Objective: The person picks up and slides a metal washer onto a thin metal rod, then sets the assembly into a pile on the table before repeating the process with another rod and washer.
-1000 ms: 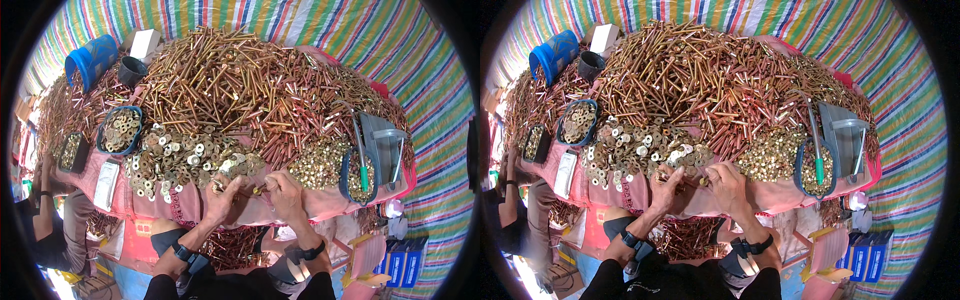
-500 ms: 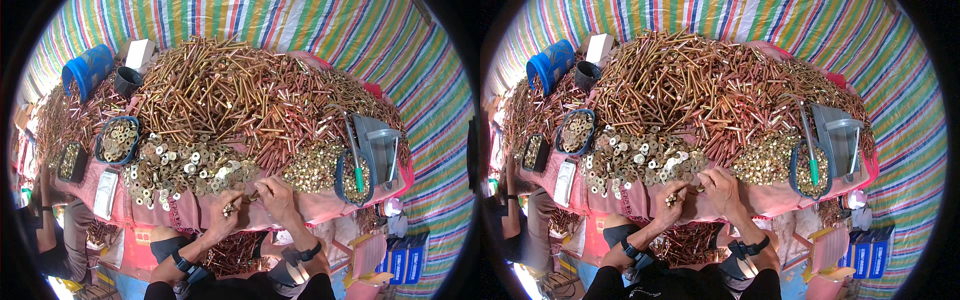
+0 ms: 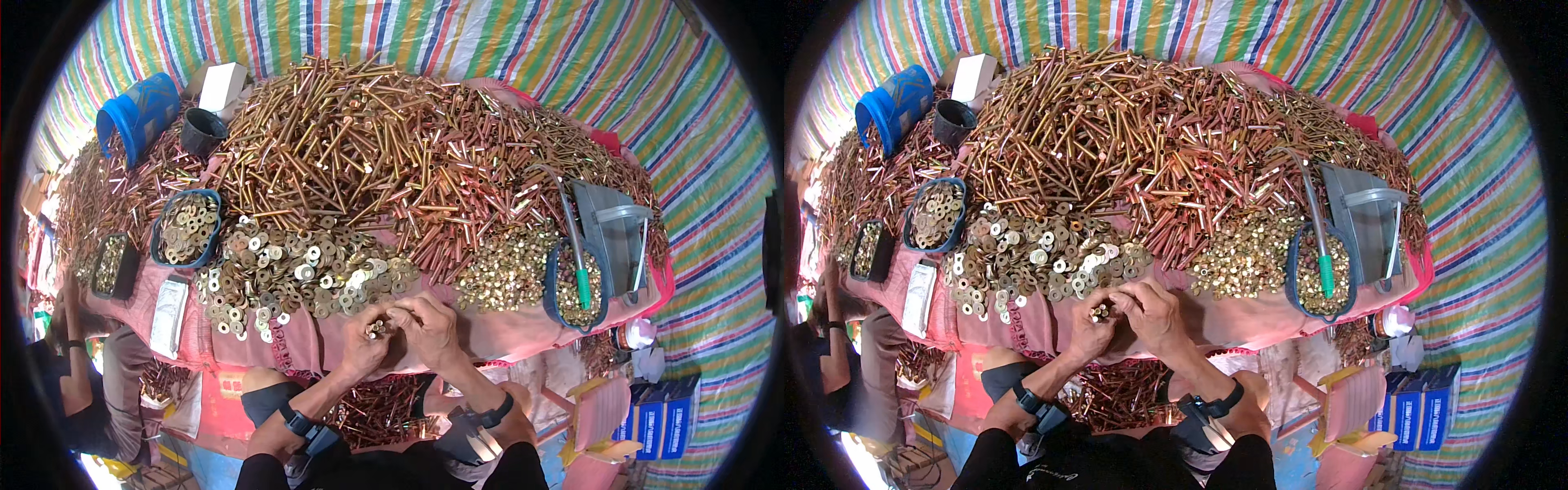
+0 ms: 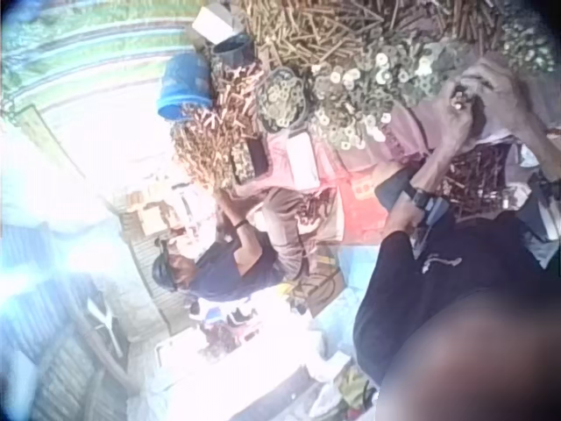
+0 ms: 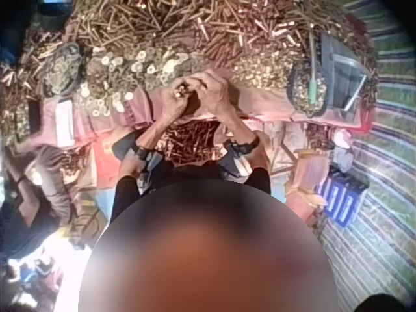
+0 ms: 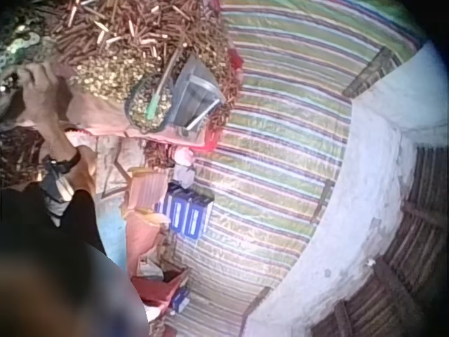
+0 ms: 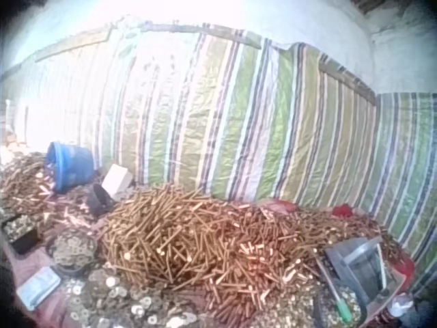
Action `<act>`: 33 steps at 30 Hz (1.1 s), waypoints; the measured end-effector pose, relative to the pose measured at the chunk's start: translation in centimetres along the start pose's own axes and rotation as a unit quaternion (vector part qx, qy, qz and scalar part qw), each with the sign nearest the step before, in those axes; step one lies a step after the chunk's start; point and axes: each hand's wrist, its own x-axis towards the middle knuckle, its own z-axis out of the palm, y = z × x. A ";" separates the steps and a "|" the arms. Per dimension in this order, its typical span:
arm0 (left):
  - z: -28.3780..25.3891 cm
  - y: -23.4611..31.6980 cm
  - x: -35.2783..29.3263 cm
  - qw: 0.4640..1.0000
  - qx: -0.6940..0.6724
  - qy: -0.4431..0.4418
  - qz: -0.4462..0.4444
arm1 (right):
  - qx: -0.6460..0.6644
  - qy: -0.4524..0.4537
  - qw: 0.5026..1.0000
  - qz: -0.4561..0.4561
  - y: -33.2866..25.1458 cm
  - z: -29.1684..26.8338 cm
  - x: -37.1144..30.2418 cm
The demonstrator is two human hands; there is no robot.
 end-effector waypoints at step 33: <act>0.5 0.1 0.7 0.998 -0.006 -0.050 0.022 | 0.330 -0.085 0.911 0.233 2.7 -4.3 -0.6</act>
